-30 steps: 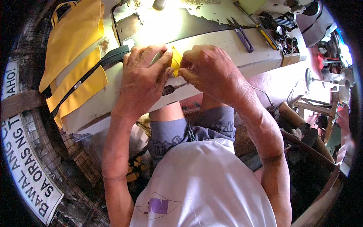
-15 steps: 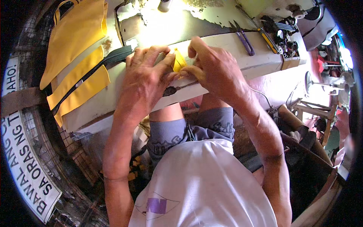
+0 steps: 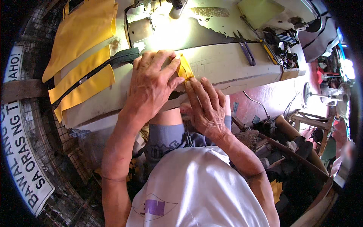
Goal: Sewing a zipper onto yellow fabric pieces using an industrial sewing machine.
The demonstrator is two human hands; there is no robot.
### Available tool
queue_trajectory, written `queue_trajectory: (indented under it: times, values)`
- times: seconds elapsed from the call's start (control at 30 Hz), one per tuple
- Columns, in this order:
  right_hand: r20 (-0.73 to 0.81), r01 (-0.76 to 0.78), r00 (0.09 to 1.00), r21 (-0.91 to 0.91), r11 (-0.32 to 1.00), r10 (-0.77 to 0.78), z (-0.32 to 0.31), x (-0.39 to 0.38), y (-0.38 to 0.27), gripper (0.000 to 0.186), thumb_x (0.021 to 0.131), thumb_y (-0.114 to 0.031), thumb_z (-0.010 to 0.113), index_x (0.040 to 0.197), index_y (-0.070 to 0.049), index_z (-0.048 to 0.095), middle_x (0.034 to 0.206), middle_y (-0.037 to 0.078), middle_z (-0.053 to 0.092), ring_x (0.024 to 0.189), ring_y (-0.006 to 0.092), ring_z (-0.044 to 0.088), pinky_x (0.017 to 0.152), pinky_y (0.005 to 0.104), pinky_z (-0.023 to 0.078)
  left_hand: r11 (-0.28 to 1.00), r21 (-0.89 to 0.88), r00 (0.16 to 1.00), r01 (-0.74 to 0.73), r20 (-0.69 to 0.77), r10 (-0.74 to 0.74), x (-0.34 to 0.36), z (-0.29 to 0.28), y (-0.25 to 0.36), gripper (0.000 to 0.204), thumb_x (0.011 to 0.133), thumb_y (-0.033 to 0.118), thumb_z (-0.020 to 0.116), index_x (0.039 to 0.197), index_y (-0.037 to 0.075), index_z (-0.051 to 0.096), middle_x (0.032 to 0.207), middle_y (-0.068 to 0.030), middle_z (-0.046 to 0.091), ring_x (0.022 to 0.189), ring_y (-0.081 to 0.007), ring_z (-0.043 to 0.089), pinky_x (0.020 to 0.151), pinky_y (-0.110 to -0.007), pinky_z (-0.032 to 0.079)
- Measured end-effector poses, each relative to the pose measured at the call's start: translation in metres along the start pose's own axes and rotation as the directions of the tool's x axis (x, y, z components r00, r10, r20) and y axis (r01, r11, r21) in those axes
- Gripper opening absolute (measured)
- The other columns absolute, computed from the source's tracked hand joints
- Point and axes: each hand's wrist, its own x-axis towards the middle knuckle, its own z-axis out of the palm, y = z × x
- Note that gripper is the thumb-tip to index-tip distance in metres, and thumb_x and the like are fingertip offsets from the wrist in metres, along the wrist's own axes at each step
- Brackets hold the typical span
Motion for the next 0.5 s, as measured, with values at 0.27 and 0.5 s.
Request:
queue_trajectory:
  times: [0.27, 0.5]
  values:
    - [0.088, -0.078, 0.993, -0.008, 0.997, 0.078, -0.006, 0.007, -0.010, 0.058, 0.088, -0.040, 0.066, 0.138, -0.012, 0.055, 0.146, 0.005, 0.048, 0.134, 0.0264, 0.044, 0.106, 0.0407, 0.033, 1.000, -0.009, 0.999, 0.013, 0.038, -0.013, -0.001, 0.002, -0.003, 0.044, 0.085, 0.024, 0.070, 0.124, 0.007, 0.064, 0.125, -0.0063, 0.055, 0.116, -0.0295, 0.051, 0.100, -0.044, 0.040]
    - [0.030, -0.041, 0.999, 0.014, 0.999, 0.041, -0.009, 0.020, -0.001, 0.057, 0.085, -0.040, 0.069, 0.133, -0.012, 0.058, 0.140, 0.007, 0.051, 0.127, 0.0262, 0.048, 0.104, 0.0436, 0.035, 0.985, 0.058, 0.984, -0.165, 0.076, 0.160, 0.000, -0.006, -0.019, 0.041, 0.089, 0.025, 0.065, 0.125, 0.006, 0.062, 0.123, -0.0058, 0.056, 0.115, -0.0253, 0.051, 0.104, -0.045, 0.036]
